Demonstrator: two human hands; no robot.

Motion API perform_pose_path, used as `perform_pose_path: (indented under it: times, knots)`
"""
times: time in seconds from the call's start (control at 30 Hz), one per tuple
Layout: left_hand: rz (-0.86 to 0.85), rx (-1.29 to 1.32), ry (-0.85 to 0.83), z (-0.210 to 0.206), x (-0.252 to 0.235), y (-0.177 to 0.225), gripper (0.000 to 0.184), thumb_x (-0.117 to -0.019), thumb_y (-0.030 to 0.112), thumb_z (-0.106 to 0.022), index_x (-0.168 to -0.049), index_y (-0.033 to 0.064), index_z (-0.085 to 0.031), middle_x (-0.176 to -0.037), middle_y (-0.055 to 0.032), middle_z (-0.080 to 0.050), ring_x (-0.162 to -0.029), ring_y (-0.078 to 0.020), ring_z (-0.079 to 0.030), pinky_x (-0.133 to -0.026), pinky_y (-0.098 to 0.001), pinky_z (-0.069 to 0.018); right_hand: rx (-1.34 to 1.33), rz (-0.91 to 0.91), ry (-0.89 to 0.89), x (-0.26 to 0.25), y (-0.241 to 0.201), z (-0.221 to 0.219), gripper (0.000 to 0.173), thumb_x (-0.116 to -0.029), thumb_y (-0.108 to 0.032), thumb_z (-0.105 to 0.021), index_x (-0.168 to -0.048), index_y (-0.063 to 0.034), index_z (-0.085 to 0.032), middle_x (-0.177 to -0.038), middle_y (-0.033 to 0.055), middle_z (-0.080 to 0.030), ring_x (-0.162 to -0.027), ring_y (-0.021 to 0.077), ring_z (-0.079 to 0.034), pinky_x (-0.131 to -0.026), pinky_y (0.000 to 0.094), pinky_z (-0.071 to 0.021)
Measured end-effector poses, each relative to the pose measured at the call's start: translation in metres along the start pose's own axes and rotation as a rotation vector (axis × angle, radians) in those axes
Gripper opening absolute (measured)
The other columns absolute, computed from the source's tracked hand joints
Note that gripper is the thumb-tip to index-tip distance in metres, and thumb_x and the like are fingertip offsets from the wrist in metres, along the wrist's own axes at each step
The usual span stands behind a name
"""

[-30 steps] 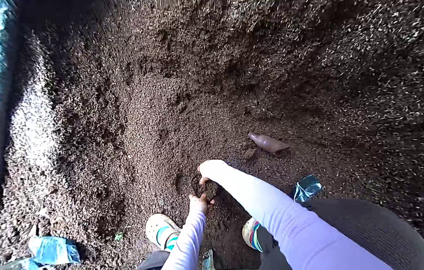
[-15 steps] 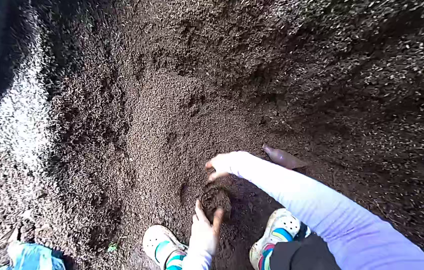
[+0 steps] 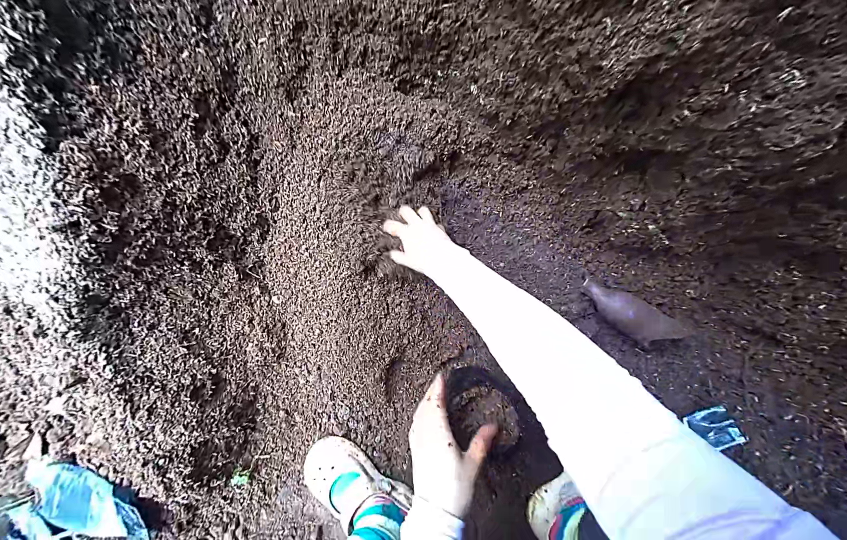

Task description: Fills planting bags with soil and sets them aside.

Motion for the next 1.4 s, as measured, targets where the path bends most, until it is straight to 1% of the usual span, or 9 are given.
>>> perform_pose_path:
  times: [0.1, 0.2, 0.33, 0.53, 0.63, 0.83, 1.0, 1.17, 1.4]
  knots:
    - [0.048, 0.1, 0.02, 0.013, -0.006, -0.004, 0.071, -0.094, 0.036, -0.068, -0.151, 0.0005, -0.046, -0.149, -0.0192, -0.054, -0.137, -0.0335, -0.054, -0.112, -0.0564, -0.0429, -0.018, -0.181, -0.18, 0.045, 0.038, -0.048, 0.068, -0.0768, -0.015, -0.09, -0.14, -0.0239, -0.064, -0.159, 0.0223, -0.038, -0.138, 0.0559, -0.04, -0.095, 0.0743, -0.048]
    - [0.111, 0.152, 0.013, 0.027, -0.009, -0.007, 0.051, -0.0963, 0.024, -0.065, -0.142, 0.0019, -0.056, -0.144, -0.0177, -0.058, -0.13, -0.0306, -0.058, -0.111, -0.0489, -0.0452, -0.048, -0.34, -0.386, 0.08, 0.045, -0.037, 0.065, -0.085, -0.011, -0.082, -0.145, -0.0223, -0.059, -0.159, 0.0206, -0.039, -0.138, 0.047, -0.046, -0.106, 0.0663, -0.0443]
    - [0.337, 0.06, -0.24, 0.039, -0.004, -0.008, 0.048, -0.1041, 0.037, -0.059, -0.139, 0.0032, -0.054, -0.132, -0.017, -0.063, -0.119, -0.028, -0.065, -0.104, -0.047, -0.0515, -0.127, -0.202, -0.52, 0.138, 0.001, 0.02, 0.048, -0.0904, -0.013, -0.077, -0.136, -0.0078, -0.063, -0.145, 0.0275, -0.052, -0.138, 0.0424, -0.047, -0.113, 0.0615, -0.0381]
    - [0.451, -0.022, -0.567, 0.034, 0.012, -0.008, 0.063, -0.1117, 0.051, -0.023, -0.143, 0.0064, -0.055, -0.13, -0.0217, -0.067, -0.123, -0.0377, -0.064, -0.104, -0.0606, -0.0476, -0.08, -0.2, -0.613, 0.238, -0.072, 0.039, 0.048, -0.0905, -0.015, -0.077, -0.136, -0.0095, -0.062, -0.146, 0.0235, -0.05, -0.134, 0.0372, -0.049, -0.112, 0.0529, -0.0408]
    - [0.424, 0.021, -0.616, 0.031, 0.018, -0.006, 0.063, -0.1111, 0.051, -0.027, -0.14, 0.0049, -0.057, -0.13, -0.021, -0.067, -0.124, -0.037, -0.064, -0.105, -0.0602, -0.047, 0.094, -0.336, -0.561, 0.258, -0.077, 0.022, 0.051, -0.0944, -0.018, -0.073, -0.143, -0.0172, -0.058, -0.157, 0.018, -0.042, -0.14, 0.0371, -0.046, -0.115, 0.0537, -0.0404]
    - [0.402, 0.034, -0.651, 0.02, 0.025, -0.007, 0.069, -0.1065, 0.061, -0.036, -0.137, 0.0033, -0.059, -0.135, -0.0228, -0.064, -0.129, -0.038, -0.06, -0.106, -0.0615, -0.0456, 0.223, -0.3, -0.31, 0.282, -0.073, 0.002, 0.041, -0.102, -0.013, -0.059, -0.143, -0.017, -0.061, -0.155, 0.0123, -0.049, -0.139, 0.0316, -0.051, -0.116, 0.0449, -0.0418]
    - [0.384, 0.116, -0.625, 0.006, 0.028, -0.005, 0.056, -0.1114, 0.044, -0.032, -0.134, 0.0009, -0.06, -0.134, -0.0239, -0.063, -0.128, -0.0378, -0.061, -0.105, -0.0605, -0.0462, 0.199, -0.244, -0.282, 0.291, -0.067, 0.0, 0.043, -0.1028, -0.014, -0.058, -0.146, -0.0134, -0.058, -0.153, 0.0143, -0.051, -0.143, 0.0277, -0.048, -0.121, 0.0402, -0.0374]
    - [0.374, 0.183, -0.588, 0.014, 0.033, 0.005, 0.049, -0.1129, 0.032, -0.031, -0.134, -0.002, -0.059, -0.14, -0.0271, -0.059, -0.134, -0.0405, -0.055, -0.109, -0.0602, -0.0408, 0.284, -0.221, -0.089, 0.3, -0.067, -0.019, 0.028, -0.1038, -0.01, -0.055, -0.124, 0.0009, -0.071, -0.127, 0.0217, -0.067, -0.123, 0.0328, -0.065, -0.109, 0.0429, -0.0495]
    - [0.367, 0.204, -0.522, 0.007, 0.03, -0.003, 0.045, -0.1124, 0.033, -0.035, -0.128, 0.0022, -0.063, -0.13, -0.0233, -0.065, -0.126, -0.0377, -0.061, -0.104, -0.0598, -0.046, 0.177, -0.339, -0.458, 0.273, -0.07, 0.019, 0.038, -0.1074, -0.023, -0.052, -0.139, -0.0046, -0.062, -0.145, 0.0162, -0.059, -0.136, 0.0288, -0.056, -0.117, 0.0465, -0.0414]
Point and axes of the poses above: each hand's wrist, its own x-axis away from the middle knuckle, its own z-axis out of the back of the hand, y = z × x, the point moved 4 cm from there along -x, towards the middle knuckle
